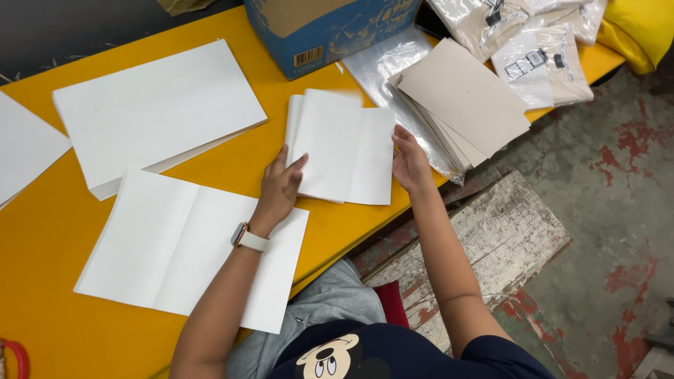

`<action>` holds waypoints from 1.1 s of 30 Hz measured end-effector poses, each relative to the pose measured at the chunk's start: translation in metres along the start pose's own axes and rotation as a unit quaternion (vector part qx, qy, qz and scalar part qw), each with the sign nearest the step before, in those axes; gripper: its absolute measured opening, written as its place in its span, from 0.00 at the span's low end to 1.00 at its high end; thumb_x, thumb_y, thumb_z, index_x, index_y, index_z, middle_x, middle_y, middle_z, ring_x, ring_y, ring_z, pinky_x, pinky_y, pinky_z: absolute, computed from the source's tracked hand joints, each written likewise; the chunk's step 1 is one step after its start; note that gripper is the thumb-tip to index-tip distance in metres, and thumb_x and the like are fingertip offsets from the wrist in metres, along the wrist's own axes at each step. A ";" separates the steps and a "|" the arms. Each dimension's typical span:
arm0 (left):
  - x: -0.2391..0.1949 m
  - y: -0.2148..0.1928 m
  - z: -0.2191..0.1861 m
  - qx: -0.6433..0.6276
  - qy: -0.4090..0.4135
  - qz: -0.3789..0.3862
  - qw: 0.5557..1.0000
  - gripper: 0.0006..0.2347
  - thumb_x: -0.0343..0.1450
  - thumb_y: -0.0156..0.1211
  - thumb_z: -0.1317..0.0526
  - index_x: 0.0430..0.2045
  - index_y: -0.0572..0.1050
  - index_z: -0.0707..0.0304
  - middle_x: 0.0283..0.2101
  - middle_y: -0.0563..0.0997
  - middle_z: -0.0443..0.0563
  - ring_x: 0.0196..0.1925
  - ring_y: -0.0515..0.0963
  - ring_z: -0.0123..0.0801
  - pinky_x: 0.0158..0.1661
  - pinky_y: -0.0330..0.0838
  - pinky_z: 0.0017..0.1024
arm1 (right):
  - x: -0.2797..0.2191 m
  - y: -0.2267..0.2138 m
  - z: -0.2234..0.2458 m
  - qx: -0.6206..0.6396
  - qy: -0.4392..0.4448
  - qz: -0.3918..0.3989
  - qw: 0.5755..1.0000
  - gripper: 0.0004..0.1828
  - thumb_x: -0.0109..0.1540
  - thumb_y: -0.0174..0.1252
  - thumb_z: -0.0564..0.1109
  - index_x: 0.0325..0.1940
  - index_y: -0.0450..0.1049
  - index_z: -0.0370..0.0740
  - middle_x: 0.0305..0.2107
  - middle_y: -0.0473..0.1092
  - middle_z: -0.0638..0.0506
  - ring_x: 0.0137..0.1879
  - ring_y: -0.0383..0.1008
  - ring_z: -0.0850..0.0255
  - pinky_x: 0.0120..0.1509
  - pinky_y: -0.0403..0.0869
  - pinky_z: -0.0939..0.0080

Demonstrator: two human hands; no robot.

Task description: The person is folding white sheets of paper into smaller sections and stacking them on a yellow table.

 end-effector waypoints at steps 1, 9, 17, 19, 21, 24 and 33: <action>0.012 0.004 0.012 -0.001 0.001 -0.004 1.000 0.46 0.68 0.10 0.25 0.68 0.65 0.55 0.76 0.48 0.69 0.75 0.48 0.70 0.68 0.43 0.66 | 0.004 -0.004 0.001 -0.002 -0.001 0.004 1.000 0.33 0.66 0.57 0.39 0.74 0.53 0.37 0.55 0.57 0.53 0.60 0.73 0.58 0.66 0.76 0.59; 0.097 0.013 0.080 -0.186 -0.179 -0.016 0.966 0.42 0.62 0.74 0.62 0.70 0.52 0.69 0.65 0.63 0.71 0.69 0.66 0.62 0.59 0.70 0.54 | -0.013 0.039 0.008 -0.109 0.078 0.052 0.990 0.29 0.65 0.57 0.37 0.71 0.62 0.42 0.52 0.71 0.50 0.54 0.78 0.54 0.57 0.79 0.54; 0.053 -0.007 -0.002 -0.189 -0.090 0.006 0.978 0.27 0.67 0.61 0.69 0.61 0.57 0.62 0.60 0.72 0.79 0.62 0.72 0.71 0.56 0.70 0.60 | 0.006 0.030 0.012 -0.245 -0.012 0.072 0.967 0.43 0.61 0.61 0.35 0.75 0.47 0.41 0.61 0.63 0.38 0.62 0.71 0.39 0.61 0.73 0.37; 0.047 -0.014 -0.008 -0.199 -0.044 -0.025 0.979 0.25 0.68 0.58 0.70 0.60 0.57 0.62 0.59 0.73 0.81 0.61 0.73 0.71 0.55 0.70 0.62 | -0.006 0.044 0.037 -0.221 -0.033 0.066 0.973 0.44 0.62 0.62 0.35 0.76 0.45 0.39 0.66 0.60 0.33 0.67 0.66 0.33 0.65 0.69 0.29; 0.039 -0.021 -0.015 -0.236 0.007 -0.033 0.971 0.21 0.70 0.55 0.70 0.57 0.60 0.58 0.56 0.76 0.78 0.60 0.75 0.66 0.56 0.69 0.58 | -0.040 0.078 0.090 -0.462 -0.257 0.051 0.847 0.67 0.54 0.78 0.44 0.81 0.34 0.42 0.76 0.42 0.35 0.80 0.39 0.30 0.78 0.42 0.23; 0.011 -0.042 -0.062 -0.153 0.052 -0.005 0.987 0.19 0.73 0.49 0.70 0.58 0.61 0.55 0.58 0.74 0.77 0.62 0.71 0.74 0.59 0.63 0.68 | -0.062 0.138 0.132 -0.558 -0.338 0.164 0.740 0.71 0.49 0.80 0.53 0.82 0.38 0.44 0.76 0.42 0.31 0.80 0.38 0.28 0.78 0.39 0.25; -0.019 -0.055 -0.102 -0.044 0.129 0.017 0.991 0.17 0.74 0.45 0.70 0.57 0.63 0.49 0.49 0.78 0.68 0.56 0.75 0.72 0.55 0.71 0.64 | -0.053 0.203 0.158 -0.605 -0.203 0.462 0.615 0.21 0.52 0.69 0.35 0.48 0.82 0.48 0.36 0.83 0.51 0.46 0.84 0.53 0.56 0.76 0.51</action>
Point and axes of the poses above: each hand's wrist, its own x-axis towards the middle knuckle, its own y-axis out of the palm, z = x × y, the point moved 5 cm from there along x, towards the middle knuckle
